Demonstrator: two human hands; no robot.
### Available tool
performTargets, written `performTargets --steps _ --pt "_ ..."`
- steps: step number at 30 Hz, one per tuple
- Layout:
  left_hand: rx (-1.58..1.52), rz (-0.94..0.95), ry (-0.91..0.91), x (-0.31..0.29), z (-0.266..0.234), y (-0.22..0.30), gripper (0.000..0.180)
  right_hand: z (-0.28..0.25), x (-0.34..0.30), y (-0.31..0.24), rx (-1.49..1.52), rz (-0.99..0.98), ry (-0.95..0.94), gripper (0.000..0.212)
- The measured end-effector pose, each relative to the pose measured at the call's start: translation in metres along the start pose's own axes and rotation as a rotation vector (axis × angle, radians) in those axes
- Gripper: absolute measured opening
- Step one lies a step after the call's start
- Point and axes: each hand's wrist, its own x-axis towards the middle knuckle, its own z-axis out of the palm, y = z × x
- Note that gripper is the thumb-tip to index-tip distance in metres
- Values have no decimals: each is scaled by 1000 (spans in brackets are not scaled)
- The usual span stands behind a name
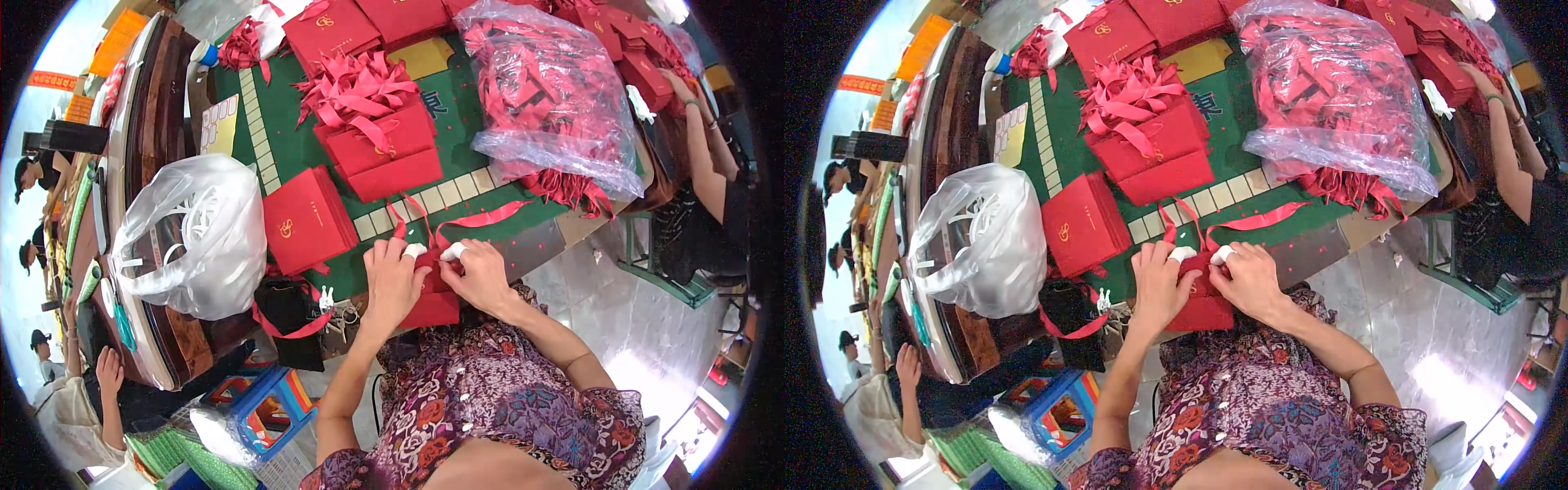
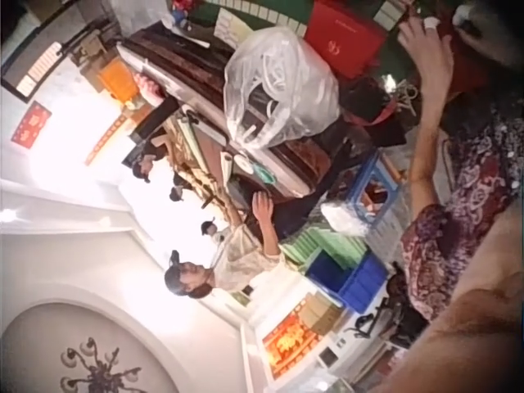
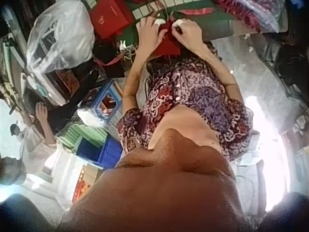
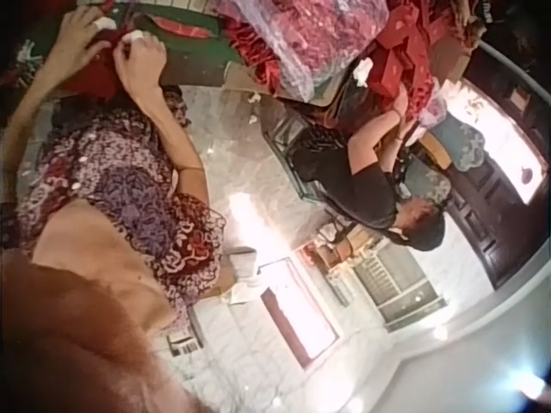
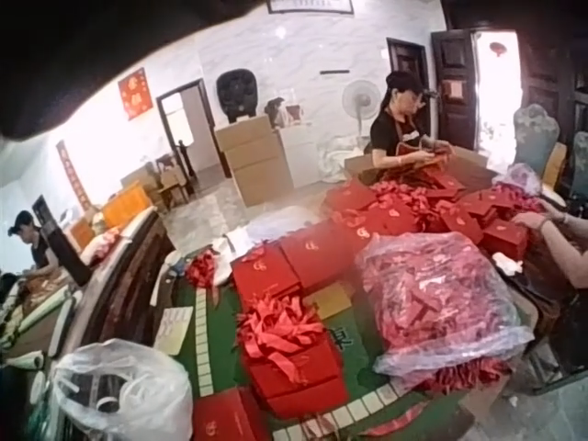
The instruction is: The person assembles gift bags by hand, attaching ribbon handles to each red paper bag and stacking the finished bags.
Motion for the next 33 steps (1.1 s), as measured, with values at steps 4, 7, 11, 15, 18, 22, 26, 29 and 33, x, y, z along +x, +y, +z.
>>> performTargets --steps 4,7,11,15,18,22,26,29,33 --pt "-128 -85 30 -3 2 4 21 1 2 -3 36 54 3 13" --pt "-157 -115 25 -6 4 4 21 2 1 -4 26 54 -3 14" --pt "-159 -102 98 -10 11 14 21 4 1 -4 -39 41 -13 13" --pt "-176 -142 98 -11 18 16 21 7 2 -3 -90 -90 43 13" --pt "-250 -198 78 -11 12 13 22 -1 3 -1 49 -36 -1 15" --pt "-295 -154 45 -17 17 7 20 -9 7 -2 178 -58 -84 18" --pt "-334 -188 47 -14 14 6 20 -17 14 -2 144 -125 -140 16" --pt "-363 -193 83 -15 10 6 22 -38 29 1 328 -92 -210 13" --pt "-316 -152 124 -17 7 19 21 -41 43 16 230 -193 -261 14"
